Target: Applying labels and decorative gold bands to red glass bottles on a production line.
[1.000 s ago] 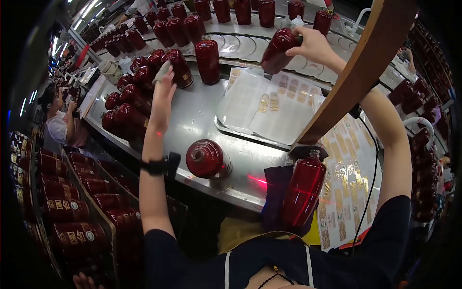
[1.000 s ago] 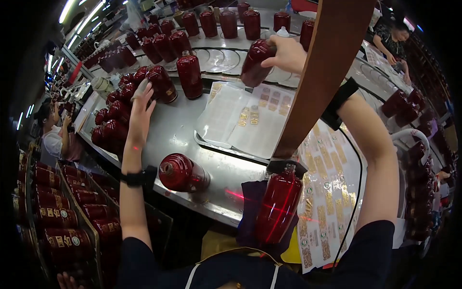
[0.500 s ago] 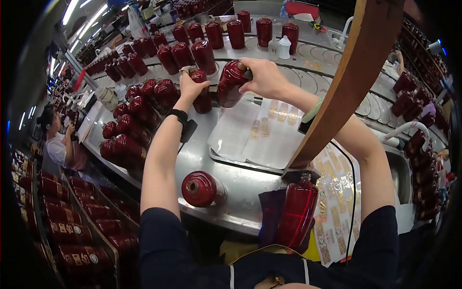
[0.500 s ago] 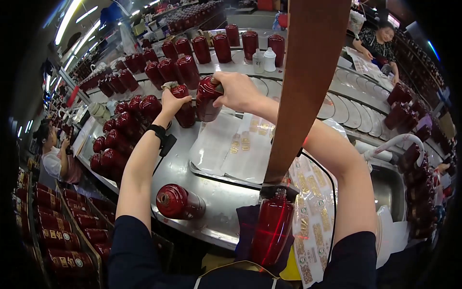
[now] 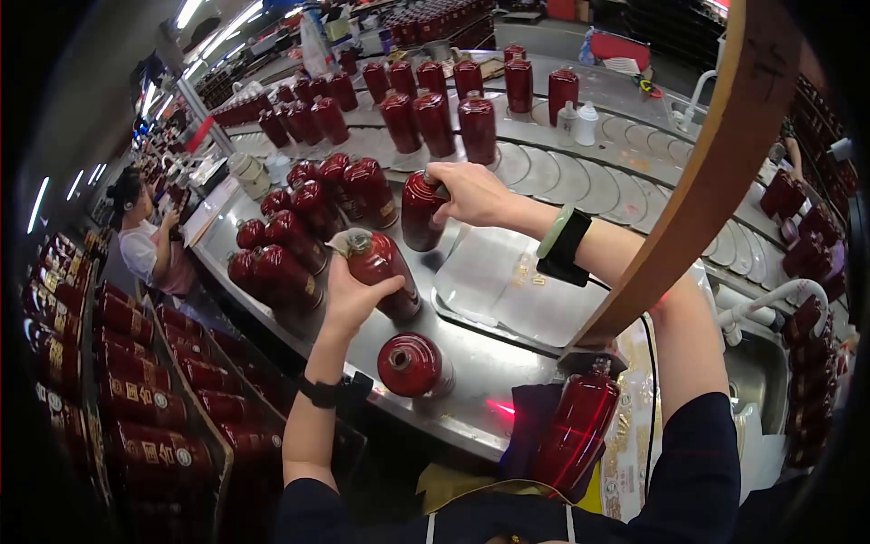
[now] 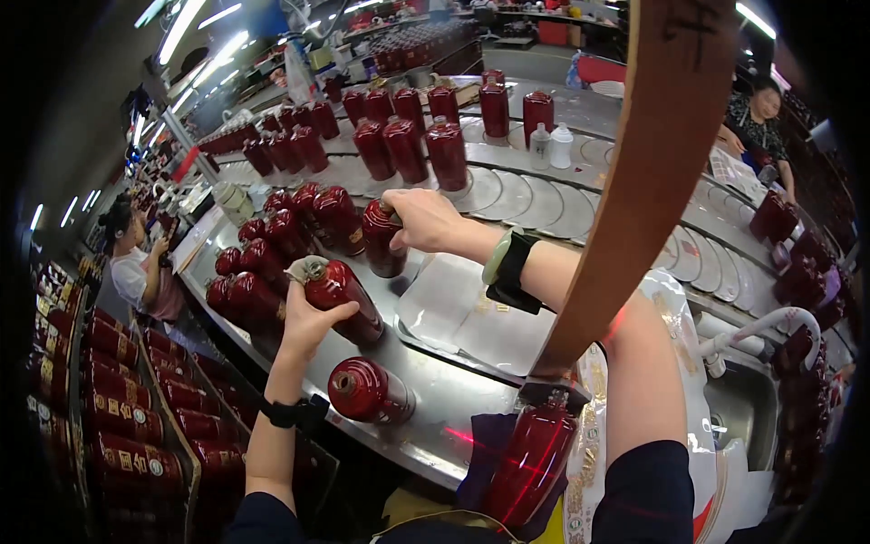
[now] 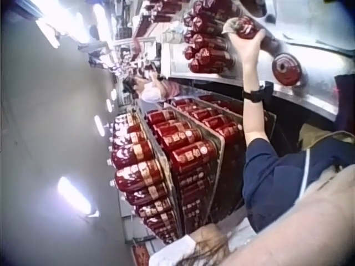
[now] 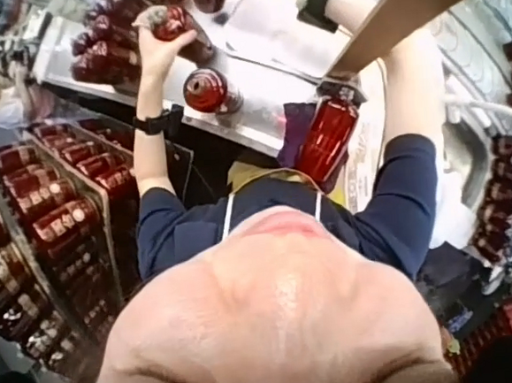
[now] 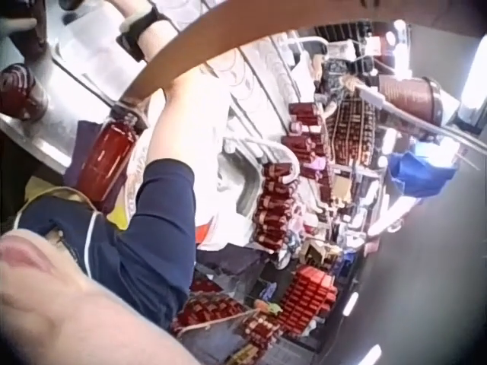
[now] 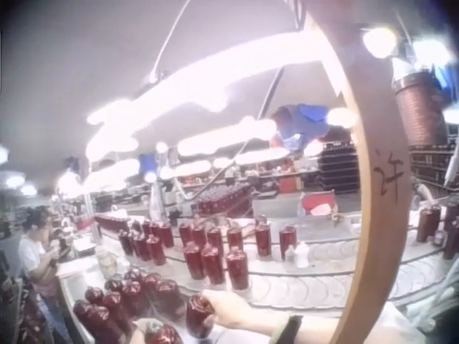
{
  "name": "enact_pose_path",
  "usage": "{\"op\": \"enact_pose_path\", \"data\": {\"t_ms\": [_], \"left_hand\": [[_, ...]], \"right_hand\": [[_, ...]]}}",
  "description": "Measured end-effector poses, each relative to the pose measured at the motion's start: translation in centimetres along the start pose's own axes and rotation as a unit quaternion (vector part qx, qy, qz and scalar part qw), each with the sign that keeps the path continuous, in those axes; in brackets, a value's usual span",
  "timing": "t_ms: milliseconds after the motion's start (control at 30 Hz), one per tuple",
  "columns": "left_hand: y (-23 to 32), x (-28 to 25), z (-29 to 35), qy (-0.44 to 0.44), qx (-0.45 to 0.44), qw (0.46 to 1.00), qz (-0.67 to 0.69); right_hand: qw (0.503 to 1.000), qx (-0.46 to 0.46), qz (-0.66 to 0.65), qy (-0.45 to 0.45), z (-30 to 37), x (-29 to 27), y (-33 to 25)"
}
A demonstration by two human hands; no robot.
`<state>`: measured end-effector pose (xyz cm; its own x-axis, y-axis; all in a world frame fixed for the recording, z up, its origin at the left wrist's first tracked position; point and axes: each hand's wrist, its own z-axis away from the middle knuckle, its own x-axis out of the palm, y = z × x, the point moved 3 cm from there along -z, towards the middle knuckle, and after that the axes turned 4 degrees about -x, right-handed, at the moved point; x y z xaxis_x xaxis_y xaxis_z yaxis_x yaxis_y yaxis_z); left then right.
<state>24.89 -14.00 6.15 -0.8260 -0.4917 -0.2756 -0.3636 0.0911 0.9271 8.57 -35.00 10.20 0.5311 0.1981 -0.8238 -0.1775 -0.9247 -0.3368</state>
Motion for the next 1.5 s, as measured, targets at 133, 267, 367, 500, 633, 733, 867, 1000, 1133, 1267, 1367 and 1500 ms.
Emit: {"op": "enact_pose_path", "data": {"t_ms": [133, 267, 367, 500, 633, 733, 867, 1000, 1133, 1267, 1367, 1500], "left_hand": [[-0.5, -0.5, 2.8, -0.02, 0.005, 0.999, -0.037], [-1.2, -0.7, 3.7, -0.021, -0.01, 1.0, -0.006], [-1.4, -0.6, 4.0, -0.014, -0.001, 1.0, -0.019], [-1.8, -0.2, 4.0, -0.007, 0.028, 0.999, -0.029], [-1.7, -0.4, 4.2, -0.039, 0.001, 0.999, 0.023], [0.0, -1.5, 4.5, 0.031, -0.042, 0.998, 0.042], [5.7, -2.0, 8.5, 0.179, 0.107, 0.977, 0.039], [9.7, 3.7, 14.7, 0.103, 0.234, 0.958, 0.128], [8.7, 10.2, 17.0, -0.076, 0.098, 0.968, 0.218], [3.5, 16.6, 13.5, -0.123, -0.016, 0.986, 0.115], [0.7, 20.5, 10.6, -0.152, 0.126, 0.963, -0.183], [-2.5, 25.0, 6.6, -0.203, 0.19, 0.886, -0.372]], "right_hand": [[0.992, -0.013, 0.026, -0.121, -1.4, 2.1, -1.1], [0.995, -0.013, -0.001, -0.1, -3.0, 1.3, -0.8], [0.997, -0.017, -0.047, -0.054, -2.8, -1.2, 0.5], [0.996, 0.046, -0.075, -0.01, 1.4, -5.5, 2.9], [0.991, 0.115, -0.055, 0.032, 8.9, -9.5, 4.2], [0.989, 0.148, -0.015, 0.001, 14.8, -10.5, 4.1], [0.978, 0.198, -0.068, -0.008, 21.6, -10.3, 2.6], [0.965, 0.261, -0.033, 0.019, 27.0, -11.0, -0.3], [0.94, 0.334, -0.035, 0.066, 31.0, -12.6, -3.7], [0.923, 0.347, -0.059, 0.158, 32.7, -13.7, -7.7], [0.909, 0.35, -0.013, 0.224, 33.3, -15.5, -11.3], [0.897, 0.315, -0.022, 0.309, 33.9, -16.8, -16.4]]}}
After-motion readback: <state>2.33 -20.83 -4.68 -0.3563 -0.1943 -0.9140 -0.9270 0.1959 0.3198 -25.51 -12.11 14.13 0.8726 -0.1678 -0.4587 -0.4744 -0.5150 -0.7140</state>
